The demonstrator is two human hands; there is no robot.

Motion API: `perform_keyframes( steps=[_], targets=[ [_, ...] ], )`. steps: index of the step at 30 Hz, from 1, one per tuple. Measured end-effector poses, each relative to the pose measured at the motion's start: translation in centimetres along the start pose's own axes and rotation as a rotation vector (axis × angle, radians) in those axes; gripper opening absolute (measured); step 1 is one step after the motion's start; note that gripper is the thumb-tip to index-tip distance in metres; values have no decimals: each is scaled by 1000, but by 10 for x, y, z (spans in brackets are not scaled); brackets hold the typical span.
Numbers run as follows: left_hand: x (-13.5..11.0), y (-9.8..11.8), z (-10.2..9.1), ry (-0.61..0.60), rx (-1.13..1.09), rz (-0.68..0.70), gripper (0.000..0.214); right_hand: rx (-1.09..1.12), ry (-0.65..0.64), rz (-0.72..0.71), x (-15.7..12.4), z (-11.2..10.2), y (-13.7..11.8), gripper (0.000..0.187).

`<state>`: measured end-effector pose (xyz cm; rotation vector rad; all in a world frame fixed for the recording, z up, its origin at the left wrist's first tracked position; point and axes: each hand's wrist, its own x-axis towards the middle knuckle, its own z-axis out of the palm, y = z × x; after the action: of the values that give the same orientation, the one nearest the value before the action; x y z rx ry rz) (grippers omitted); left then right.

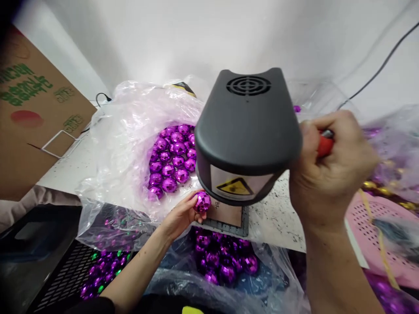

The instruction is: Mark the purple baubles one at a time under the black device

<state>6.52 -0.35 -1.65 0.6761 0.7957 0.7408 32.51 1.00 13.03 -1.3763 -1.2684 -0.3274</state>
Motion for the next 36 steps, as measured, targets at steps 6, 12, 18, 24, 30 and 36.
perform_keyframes(
  steps=[6, 12, 18, 24, 30, 36],
  targets=[
    [4, 9, 6, 51, 211, 144, 51, 32, -12, -91, 2, 3, -10, 20],
    [20, 4, 9, 54, 463, 175, 44, 63, -32, -62, 4, 1, -12, 22],
    [30, -13, 14, 109, 924, 448, 35, 90, -32, -70, 5, 2, -13, 23],
    [35, -29, 29, 165, 1176, 666, 42, 81, -31, -57, 3, 2, -11, 23],
    [41, -37, 38, 252, 1108, 619, 42, 36, -23, -83, 2, 1, -11, 23],
    [48, -31, 36, 229, 1083, 537, 40, -2, -1, -128, 1, 2, -10, 25]
  ],
)
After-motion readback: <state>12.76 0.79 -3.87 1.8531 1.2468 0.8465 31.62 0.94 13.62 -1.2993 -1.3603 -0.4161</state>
